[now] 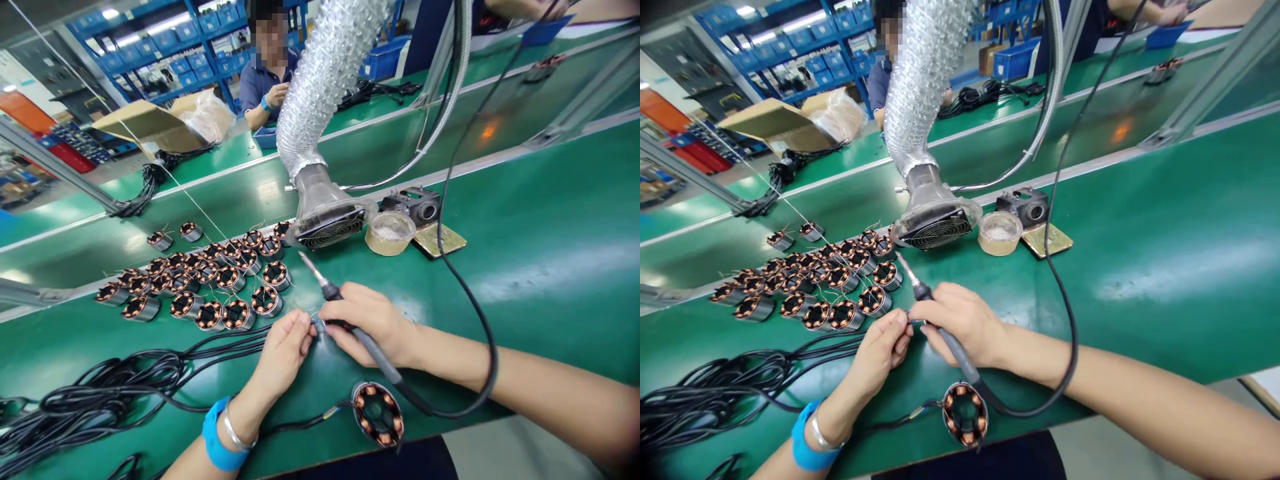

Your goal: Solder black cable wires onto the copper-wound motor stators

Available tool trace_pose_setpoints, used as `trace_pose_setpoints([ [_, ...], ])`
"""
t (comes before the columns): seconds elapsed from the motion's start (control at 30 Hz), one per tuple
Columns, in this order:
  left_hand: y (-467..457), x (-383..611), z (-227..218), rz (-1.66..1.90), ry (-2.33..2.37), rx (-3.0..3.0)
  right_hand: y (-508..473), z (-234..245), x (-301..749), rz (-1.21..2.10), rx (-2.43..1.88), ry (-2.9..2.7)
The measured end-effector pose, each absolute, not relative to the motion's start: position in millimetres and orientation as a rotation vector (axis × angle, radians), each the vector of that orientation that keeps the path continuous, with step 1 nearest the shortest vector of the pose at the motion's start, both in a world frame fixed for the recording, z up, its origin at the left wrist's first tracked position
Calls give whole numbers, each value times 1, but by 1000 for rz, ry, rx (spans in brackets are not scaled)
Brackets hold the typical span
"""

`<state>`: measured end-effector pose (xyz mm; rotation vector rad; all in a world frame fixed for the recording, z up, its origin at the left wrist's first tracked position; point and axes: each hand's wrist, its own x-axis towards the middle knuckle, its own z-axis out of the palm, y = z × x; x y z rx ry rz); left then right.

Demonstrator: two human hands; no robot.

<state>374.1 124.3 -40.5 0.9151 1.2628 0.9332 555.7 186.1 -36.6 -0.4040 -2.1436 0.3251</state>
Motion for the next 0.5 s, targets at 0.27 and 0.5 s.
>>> trace_pose_setpoints([
  [0.27,128,355,-34,848,1316,988,192,-54,548,537,-399,-2084],
  [0.5,128,352,-31,846,1465,1068,193,-55,551,587,-362,-2084],
])
